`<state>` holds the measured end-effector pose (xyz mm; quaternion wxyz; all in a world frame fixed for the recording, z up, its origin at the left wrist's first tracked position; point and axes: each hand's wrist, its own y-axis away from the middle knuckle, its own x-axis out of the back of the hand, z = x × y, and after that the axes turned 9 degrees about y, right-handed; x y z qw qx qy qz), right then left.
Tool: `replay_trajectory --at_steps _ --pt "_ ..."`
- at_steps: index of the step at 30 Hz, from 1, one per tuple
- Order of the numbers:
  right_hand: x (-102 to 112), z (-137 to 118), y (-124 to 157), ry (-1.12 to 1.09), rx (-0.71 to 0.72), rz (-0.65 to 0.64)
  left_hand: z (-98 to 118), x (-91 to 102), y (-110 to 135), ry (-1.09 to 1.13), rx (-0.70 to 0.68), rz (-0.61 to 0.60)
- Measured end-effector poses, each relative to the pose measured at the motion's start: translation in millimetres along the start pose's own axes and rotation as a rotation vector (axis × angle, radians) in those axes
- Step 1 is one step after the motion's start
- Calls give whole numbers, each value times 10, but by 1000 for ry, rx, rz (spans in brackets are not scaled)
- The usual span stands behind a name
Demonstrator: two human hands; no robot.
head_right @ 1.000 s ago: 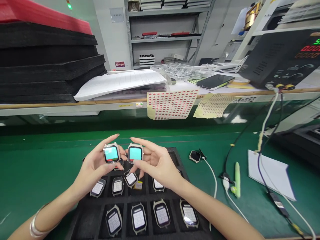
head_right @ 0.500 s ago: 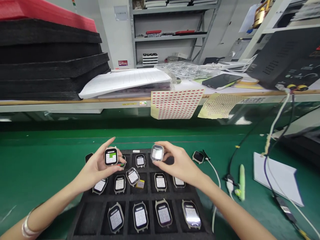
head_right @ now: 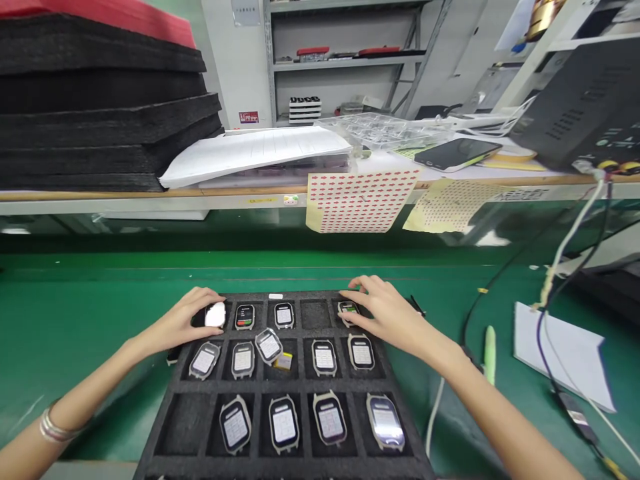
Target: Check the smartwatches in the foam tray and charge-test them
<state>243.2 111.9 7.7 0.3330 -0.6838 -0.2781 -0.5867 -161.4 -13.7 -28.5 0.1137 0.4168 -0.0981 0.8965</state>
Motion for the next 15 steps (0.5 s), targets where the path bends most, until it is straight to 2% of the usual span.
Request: replay_trajectory --at_steps 4,8,11,15 --pt "37 -377 -267 -56 157 17 208 32 -92 -198 -50 -12" --pt "-72 -705 -607 52 279 -119 488 -47 -273 -426 -103 -97" --pt "-148 -800 -807 121 304 -195 590 -97 -405 -487 -107 -149" --pt "-173 -821 -924 125 304 -221 627 -89 -505 -471 -94 -223"
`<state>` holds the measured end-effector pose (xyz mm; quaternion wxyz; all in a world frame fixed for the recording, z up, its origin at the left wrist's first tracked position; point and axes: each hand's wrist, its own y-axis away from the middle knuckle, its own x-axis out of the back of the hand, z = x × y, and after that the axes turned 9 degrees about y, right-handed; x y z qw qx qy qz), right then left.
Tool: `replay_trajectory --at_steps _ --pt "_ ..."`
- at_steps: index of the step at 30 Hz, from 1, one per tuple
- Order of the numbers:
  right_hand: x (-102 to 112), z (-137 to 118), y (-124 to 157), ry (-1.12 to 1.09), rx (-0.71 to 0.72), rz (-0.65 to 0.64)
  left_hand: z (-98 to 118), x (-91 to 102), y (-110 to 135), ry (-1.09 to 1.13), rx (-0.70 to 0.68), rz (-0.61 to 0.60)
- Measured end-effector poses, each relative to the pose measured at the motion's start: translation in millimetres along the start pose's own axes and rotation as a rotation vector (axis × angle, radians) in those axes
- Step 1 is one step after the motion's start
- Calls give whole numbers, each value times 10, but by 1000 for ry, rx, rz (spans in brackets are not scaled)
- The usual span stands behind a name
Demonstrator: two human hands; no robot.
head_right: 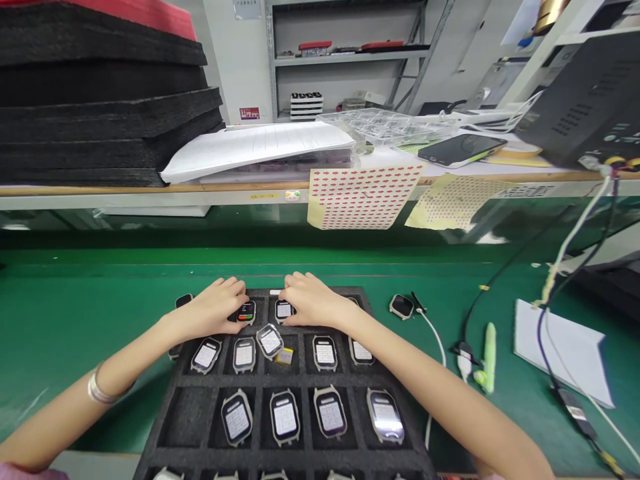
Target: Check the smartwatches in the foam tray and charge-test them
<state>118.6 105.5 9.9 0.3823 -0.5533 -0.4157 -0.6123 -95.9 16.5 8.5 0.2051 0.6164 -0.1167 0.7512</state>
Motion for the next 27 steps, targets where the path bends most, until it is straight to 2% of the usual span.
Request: replay_trajectory --at_steps 7,12,14,17,19,21,24,25,27 --pt "-68 -3 -51 -134 -12 5 59 7 -183 71 89 -66" --pt "-33 157 64 -394 21 64 -145 37 -60 232 9 -51" --pt "31 203 129 -734 68 128 -239 48 41 473 -38 -14" --pt "147 182 183 -1360 128 209 -267 59 124 1142 -101 89" --pt "221 104 186 -1592 129 269 -194 90 108 1492 -122 165" --pt "287 -4 183 -1723 98 369 -69 155 55 1661 -140 279" --pt "360 -165 208 -1775 -18 496 135 283 -11 1752 -121 483" --pt "376 -209 228 -1759 -59 514 191 318 -19 1781 -93 505" --pt "396 -275 278 -1694 -140 527 274 355 -12 1863 -28 464"
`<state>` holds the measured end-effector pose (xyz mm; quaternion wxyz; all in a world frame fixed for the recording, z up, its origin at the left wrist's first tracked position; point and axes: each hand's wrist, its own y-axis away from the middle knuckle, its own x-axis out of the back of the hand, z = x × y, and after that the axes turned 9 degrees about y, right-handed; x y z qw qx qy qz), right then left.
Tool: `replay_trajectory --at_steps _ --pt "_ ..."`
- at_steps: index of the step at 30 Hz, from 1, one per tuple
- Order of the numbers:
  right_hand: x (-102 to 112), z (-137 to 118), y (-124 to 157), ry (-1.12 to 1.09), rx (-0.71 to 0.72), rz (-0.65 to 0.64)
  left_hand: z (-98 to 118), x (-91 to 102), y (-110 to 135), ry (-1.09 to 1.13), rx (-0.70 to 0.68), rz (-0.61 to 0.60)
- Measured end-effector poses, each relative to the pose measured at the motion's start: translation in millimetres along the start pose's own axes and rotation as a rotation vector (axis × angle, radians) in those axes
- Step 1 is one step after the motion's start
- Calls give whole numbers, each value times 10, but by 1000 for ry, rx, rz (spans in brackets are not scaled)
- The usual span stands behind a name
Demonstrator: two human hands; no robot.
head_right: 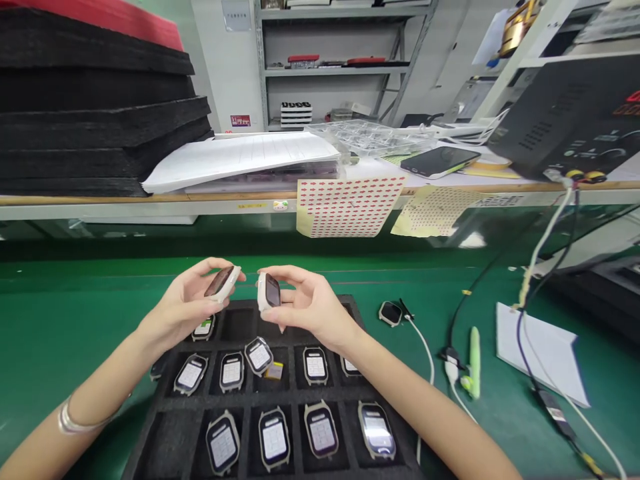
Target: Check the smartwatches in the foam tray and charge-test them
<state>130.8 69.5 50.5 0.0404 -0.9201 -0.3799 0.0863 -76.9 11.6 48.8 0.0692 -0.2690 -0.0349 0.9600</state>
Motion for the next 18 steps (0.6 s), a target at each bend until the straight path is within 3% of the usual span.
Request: replay_trajectory --at_steps 3,7,11,18 --pt "-28 -12 86 120 -47 64 -31 -46 54 123 107 14" --pt "-55 -8 139 184 -62 80 -100 -78 106 192 129 82" --pt "-80 -49 162 212 -18 52 -107 -138 143 141 106 147" --pt "-53 -125 192 279 -4 106 -155 -176 182 -4 -25 58"
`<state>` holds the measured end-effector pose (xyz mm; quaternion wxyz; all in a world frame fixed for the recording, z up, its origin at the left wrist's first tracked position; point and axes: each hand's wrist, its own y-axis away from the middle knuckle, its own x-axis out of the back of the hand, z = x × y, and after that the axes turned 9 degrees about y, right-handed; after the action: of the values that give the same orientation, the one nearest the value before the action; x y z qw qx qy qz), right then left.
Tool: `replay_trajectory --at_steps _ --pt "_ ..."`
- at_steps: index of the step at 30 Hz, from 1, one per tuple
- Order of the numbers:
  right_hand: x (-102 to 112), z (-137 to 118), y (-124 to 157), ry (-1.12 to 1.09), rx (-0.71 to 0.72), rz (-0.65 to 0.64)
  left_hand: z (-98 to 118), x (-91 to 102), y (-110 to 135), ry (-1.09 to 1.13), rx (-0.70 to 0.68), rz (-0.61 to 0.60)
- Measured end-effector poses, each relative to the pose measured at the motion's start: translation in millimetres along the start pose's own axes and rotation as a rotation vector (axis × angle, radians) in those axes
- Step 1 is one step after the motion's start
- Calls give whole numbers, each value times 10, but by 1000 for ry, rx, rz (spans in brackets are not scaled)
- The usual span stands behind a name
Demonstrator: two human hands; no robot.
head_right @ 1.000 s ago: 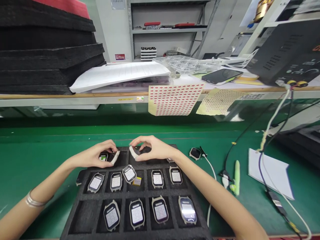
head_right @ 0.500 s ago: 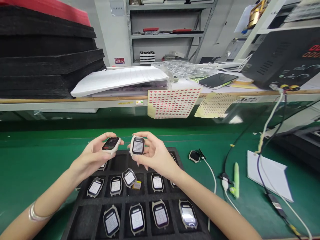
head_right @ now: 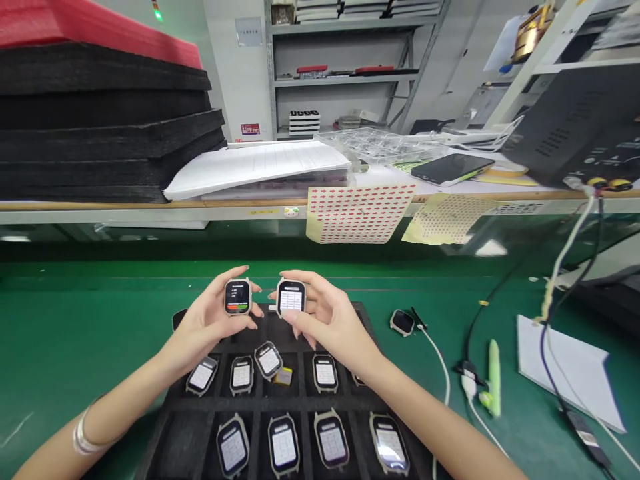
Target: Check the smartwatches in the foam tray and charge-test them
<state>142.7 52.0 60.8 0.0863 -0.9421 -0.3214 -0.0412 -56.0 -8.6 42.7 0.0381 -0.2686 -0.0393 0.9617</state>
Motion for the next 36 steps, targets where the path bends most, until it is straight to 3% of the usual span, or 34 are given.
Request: replay_trajectory --at_steps 7,13,22,31,36 --pt "-25 -29 24 25 31 58 -58 -17 2 -171 -104 -18" --pt "-34 -14 30 2 54 83 -19 -21 54 -103 -61 -76" --pt "-38 29 46 24 48 82 -7 -65 74 -119 -55 -1" --pt "-112 30 23 -41 38 121 57 -81 125 6 -1 0" --pt "-101 37 65 -64 40 71 60 -92 139 46 1 8"
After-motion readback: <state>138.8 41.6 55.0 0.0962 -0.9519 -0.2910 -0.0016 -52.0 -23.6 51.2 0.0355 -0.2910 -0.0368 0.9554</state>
